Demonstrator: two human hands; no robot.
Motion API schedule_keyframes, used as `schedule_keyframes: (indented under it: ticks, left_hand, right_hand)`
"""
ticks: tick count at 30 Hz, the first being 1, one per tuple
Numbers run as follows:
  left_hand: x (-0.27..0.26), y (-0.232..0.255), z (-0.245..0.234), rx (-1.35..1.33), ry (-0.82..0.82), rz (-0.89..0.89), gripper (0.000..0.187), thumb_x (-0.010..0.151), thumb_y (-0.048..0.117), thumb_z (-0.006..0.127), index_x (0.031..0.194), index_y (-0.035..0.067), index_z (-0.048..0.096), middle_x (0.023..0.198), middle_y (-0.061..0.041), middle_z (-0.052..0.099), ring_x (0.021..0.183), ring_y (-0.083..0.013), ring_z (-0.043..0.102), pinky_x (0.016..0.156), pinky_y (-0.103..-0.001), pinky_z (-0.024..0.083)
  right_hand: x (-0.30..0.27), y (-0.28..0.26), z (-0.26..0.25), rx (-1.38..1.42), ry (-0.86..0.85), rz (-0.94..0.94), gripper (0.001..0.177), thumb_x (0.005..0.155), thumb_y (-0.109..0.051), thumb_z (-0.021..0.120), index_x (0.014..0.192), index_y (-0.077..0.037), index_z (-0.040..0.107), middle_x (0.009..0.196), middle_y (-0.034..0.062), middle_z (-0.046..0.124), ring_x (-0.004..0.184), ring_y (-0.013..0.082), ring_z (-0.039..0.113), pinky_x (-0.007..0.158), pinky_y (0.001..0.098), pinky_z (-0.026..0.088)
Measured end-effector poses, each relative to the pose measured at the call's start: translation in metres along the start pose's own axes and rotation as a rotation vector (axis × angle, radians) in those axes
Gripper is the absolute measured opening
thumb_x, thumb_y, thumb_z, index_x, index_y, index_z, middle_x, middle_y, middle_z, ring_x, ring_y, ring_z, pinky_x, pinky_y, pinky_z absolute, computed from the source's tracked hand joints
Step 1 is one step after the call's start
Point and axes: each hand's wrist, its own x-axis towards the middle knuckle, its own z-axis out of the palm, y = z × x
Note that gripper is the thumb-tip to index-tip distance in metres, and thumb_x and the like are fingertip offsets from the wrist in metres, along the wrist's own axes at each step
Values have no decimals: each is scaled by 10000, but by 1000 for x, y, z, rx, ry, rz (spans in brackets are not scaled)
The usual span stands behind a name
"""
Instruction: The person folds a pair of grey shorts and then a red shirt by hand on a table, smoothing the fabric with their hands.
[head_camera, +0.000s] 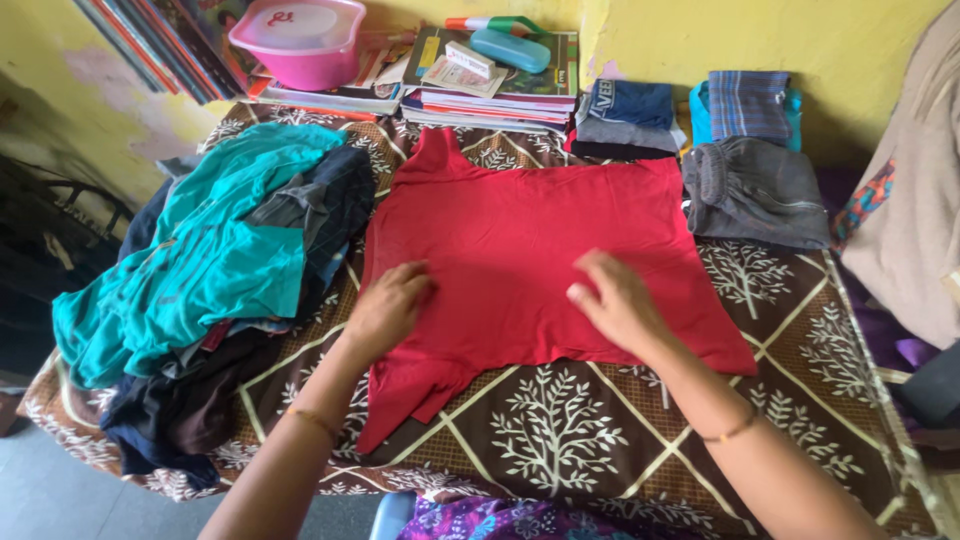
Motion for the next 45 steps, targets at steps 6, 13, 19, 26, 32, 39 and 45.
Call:
schedule_keyframes:
  ticks: [6,13,19,26,32,39,45]
  left_hand:
    - [-67,6,-77,-31,19,-360,438,894,481,665,872,43,662,928,-152,693,851,-354,686,730,-479,536]
    - [-86,14,-61,-81,-12,-321,458,737,501,763,757,49,691,838,-144,690,799,-372,686,696,-498,523]
    - [-74,-13,-32,-799,-16,-567,324,959,317,670,918,-4,677,707,-24,573,653,-122,514,557,-319,415]
    - [-72,-14,-44,-1134,-9,-562,468,913,111,699,1364,102,574,673,10,534,576,-68,471,520,-223,355]
    - [-21,-46,-36,-1686,161,-645,271,1001,48,581,1258,-35,609,991,-30,704,864,-105,691,757,-252,566]
    - [30,-74,-2,-1641,239,-737,425,955,-17,442,1361,-25,565,1253,-145,663,1093,-229,689,881,-356,597]
    - [17,-70,-4,-1443,132,-445,479,873,-150,519,1323,-16,614,1213,-147,690,1045,-186,694,916,-291,574]
  right_hand:
    - [-19,-105,-25,-2,-423,-198,345,795,-173,730,1119,-86,653,1073,78,619,970,256,645,868,418,527]
    - [-22,-104,-17,-222,-447,-313,512,725,41,630,1223,-65,576,1122,114,558,1033,299,590,859,432,530]
    - [-19,-78,-26,-364,-313,-195,485,743,84,570,1207,-58,579,1088,133,593,1025,314,625,851,427,540]
    - [2,-27,-77,-215,-494,134,131,831,-114,688,953,-79,723,938,89,759,897,250,732,807,397,571]
    - [46,-4,-80,-40,-228,315,169,851,-155,725,983,-51,736,869,119,763,813,251,749,724,386,565]
    - [65,28,-39,-60,-172,175,291,834,-162,742,1094,-40,692,1050,155,757,1006,310,725,851,414,558]
    - [41,33,-77,-305,-423,228,528,764,-237,800,1228,-68,615,1183,158,694,1131,332,656,951,432,525]
